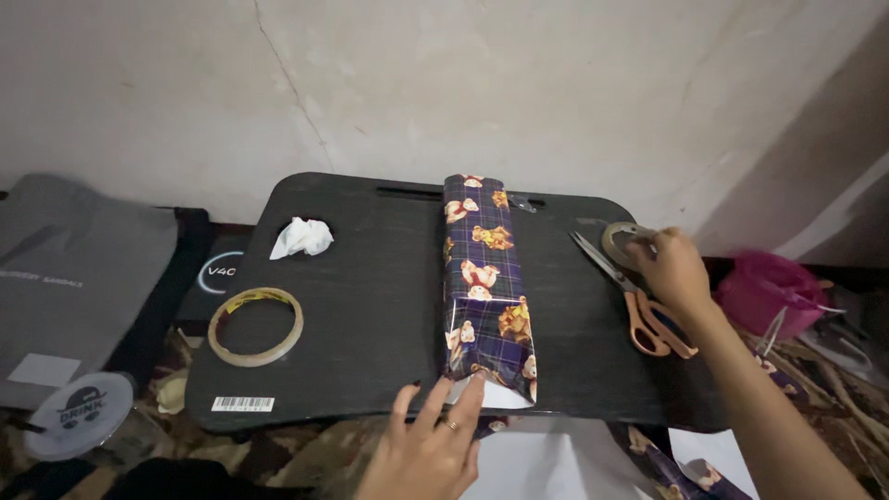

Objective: The person wraps a cylindrical object with patterned wrapping paper on a small black table. They fold the paper around the object, secure it with clear tape, and use scissors to trim excess paper.

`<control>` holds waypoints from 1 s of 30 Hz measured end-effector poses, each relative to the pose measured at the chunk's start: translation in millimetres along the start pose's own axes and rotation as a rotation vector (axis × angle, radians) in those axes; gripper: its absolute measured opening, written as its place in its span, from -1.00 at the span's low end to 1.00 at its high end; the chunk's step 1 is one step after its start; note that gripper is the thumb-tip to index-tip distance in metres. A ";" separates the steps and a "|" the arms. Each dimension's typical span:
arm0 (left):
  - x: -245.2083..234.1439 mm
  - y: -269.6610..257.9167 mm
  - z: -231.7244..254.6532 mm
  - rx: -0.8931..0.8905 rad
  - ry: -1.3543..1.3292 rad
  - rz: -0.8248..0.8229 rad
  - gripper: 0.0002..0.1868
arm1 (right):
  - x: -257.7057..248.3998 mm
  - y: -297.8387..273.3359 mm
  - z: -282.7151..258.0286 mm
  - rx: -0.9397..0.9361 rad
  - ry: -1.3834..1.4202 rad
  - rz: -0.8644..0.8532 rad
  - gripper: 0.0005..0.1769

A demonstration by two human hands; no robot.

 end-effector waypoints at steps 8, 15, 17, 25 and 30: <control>0.6 -5.7 14.6 0.002 0.031 0.159 -0.60 | 48.8 30.1 18.1 0.167 -0.207 -0.283 -0.28; -45.9 39.7 18.6 -0.063 -0.239 0.083 -0.58 | 50.7 43.7 39.0 0.118 -0.147 -0.254 -0.41; -60.4 60.2 13.2 -0.113 -0.358 0.023 -0.55 | 45.4 56.1 48.9 0.109 -0.102 -0.286 -0.39; -100.1 114.0 8.8 -0.253 -0.524 0.057 -0.64 | 32.1 97.9 66.7 0.031 -0.125 -0.324 -0.42; -91.0 114.3 8.3 -0.318 -0.602 -0.021 -0.64 | -0.2 141.5 52.1 -0.028 -0.096 -0.369 -0.50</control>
Point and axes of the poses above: each hand's wrist, its own y-axis towards the middle knuckle, its own x-axis out of the palm, z = x × y, the point moved 5 cm from there along y, towards the middle knuckle, and after that the axes turned 15 degrees about -x, right-handed, at the moved point
